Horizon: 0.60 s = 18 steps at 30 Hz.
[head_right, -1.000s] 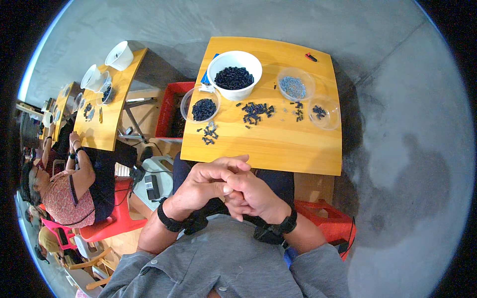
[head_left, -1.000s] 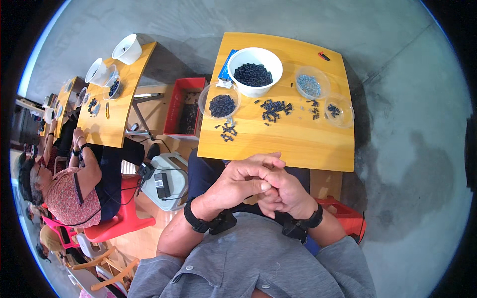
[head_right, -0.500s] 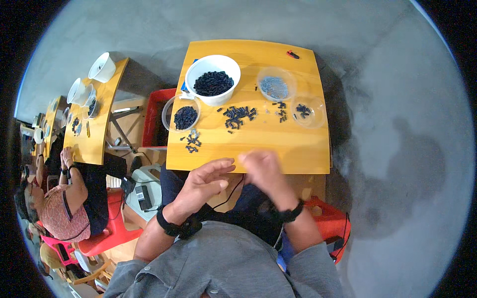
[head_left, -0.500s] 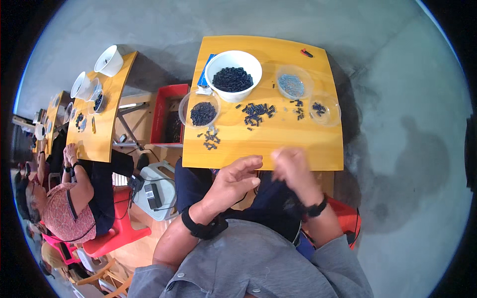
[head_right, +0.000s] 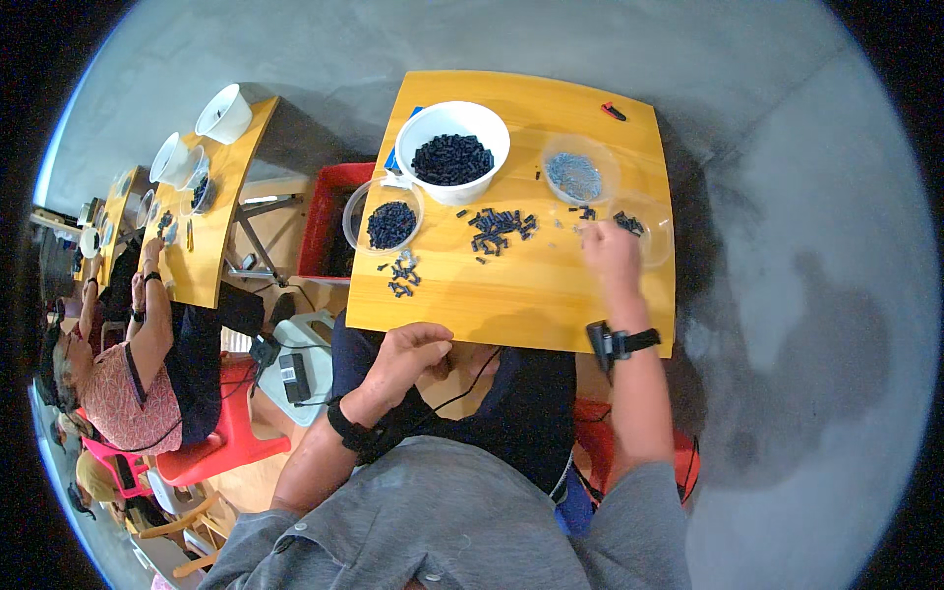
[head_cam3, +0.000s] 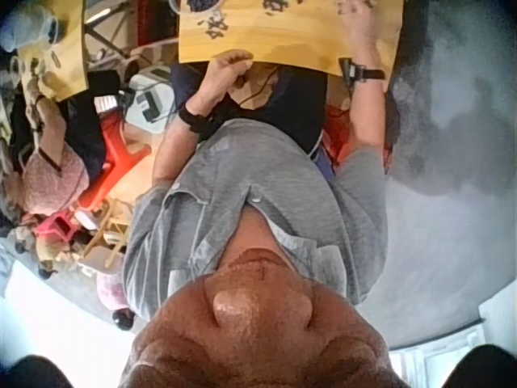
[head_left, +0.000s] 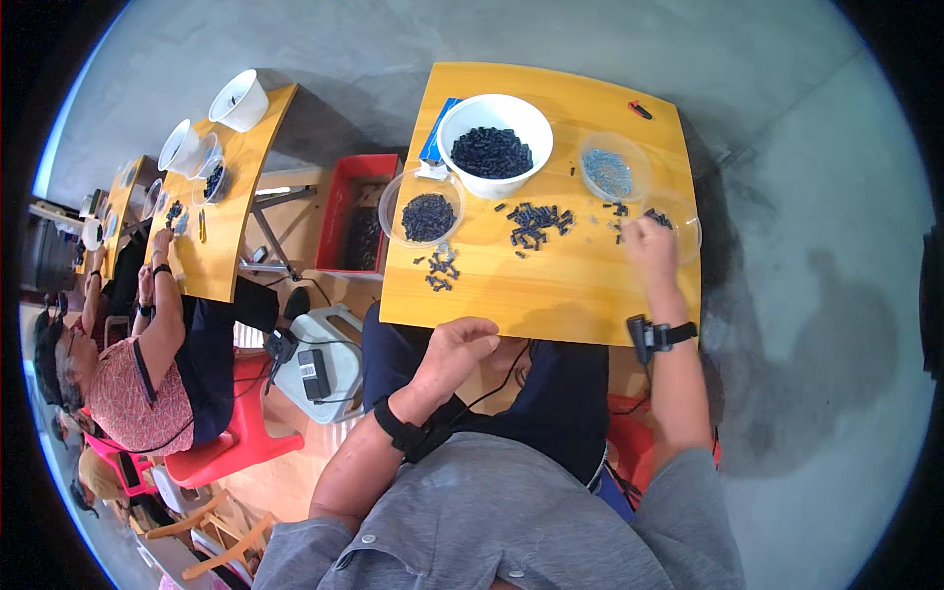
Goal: The person picks up a black plastic piece and a metal pin, inserts the pin into the piece, and places the assembled unit on the table, repeating the process several times.
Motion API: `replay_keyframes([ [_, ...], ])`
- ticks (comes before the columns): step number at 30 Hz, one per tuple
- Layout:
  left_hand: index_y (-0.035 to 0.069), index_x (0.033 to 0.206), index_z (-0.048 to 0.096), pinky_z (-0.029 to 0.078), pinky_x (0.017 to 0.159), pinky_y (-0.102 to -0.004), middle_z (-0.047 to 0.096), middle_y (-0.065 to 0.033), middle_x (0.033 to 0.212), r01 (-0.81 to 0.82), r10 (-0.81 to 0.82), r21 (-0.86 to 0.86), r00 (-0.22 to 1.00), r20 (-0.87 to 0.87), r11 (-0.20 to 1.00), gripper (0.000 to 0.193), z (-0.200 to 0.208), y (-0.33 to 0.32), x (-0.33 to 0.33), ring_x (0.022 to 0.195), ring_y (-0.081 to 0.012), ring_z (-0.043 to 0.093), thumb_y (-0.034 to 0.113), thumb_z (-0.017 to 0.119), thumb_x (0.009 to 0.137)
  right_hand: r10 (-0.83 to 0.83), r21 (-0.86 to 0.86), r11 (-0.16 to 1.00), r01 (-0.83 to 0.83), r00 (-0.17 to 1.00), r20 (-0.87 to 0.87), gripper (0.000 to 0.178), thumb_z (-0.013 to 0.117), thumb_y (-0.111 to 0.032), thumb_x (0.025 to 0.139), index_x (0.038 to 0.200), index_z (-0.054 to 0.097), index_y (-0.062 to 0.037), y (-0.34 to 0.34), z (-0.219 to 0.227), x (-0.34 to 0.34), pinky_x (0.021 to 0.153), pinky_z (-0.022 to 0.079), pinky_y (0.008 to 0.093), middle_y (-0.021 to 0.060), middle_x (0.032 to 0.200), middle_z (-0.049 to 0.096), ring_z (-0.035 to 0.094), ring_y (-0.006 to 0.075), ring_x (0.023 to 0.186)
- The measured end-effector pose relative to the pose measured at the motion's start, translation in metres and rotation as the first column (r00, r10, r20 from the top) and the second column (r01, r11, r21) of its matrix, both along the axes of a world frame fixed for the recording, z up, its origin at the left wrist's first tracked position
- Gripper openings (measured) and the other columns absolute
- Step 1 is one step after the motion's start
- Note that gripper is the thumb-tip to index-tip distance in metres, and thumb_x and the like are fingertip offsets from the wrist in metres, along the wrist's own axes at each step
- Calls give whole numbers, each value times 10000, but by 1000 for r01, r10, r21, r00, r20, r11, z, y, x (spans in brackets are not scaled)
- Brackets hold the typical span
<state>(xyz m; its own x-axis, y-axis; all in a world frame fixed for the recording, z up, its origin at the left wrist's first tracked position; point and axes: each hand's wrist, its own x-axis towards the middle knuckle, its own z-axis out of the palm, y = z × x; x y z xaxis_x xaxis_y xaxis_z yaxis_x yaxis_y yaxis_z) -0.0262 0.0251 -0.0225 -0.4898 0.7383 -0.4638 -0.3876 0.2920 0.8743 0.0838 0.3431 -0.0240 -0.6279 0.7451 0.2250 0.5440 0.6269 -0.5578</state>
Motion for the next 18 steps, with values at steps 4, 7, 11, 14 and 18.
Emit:
replay_keyframes([
  [4,-59,1027,588,518,625,-266,629,-90,831,4,-4,-9,1000,-13,1000,190,-10,0,-2,674,-170,631,55,583,875,228,-89,968,-236,970,-87,153,619,-180,788,749,609,-32,-65,-21,-42,611,470,434,181,720,607,605,354,681],
  [7,-72,1023,582,518,622,-273,629,-98,822,-4,5,-29,1000,13,1000,193,-17,-3,-5,671,-177,635,50,580,875,285,-76,954,-291,955,-79,133,631,-167,773,760,611,-36,-84,-30,-62,630,478,443,176,736,621,610,354,704],
  [11,-81,1011,583,518,624,-276,634,-103,821,-21,22,-33,1000,20,999,187,-18,-11,-6,674,-182,638,45,579,872,272,-61,961,-269,960,61,133,622,-167,776,754,608,-36,-94,-29,-77,654,487,458,176,741,632,615,361,725],
  [14,-83,993,589,516,628,-280,637,-104,811,-26,25,-61,1000,-17,998,175,-20,-14,-5,678,-182,638,40,577,869,247,-58,969,-240,955,164,146,615,-177,780,744,606,-36,-98,-30,-84,655,491,461,181,737,631,617,360,723],
  [18,-82,979,598,512,633,-281,640,-107,800,-27,27,-58,1000,-8,998,165,-22,-13,-4,677,-174,634,37,578,867,236,2,970,-242,949,209,155,608,-187,784,730,605,-42,-98,-39,-88,647,496,463,180,723,628,620,357,707],
])
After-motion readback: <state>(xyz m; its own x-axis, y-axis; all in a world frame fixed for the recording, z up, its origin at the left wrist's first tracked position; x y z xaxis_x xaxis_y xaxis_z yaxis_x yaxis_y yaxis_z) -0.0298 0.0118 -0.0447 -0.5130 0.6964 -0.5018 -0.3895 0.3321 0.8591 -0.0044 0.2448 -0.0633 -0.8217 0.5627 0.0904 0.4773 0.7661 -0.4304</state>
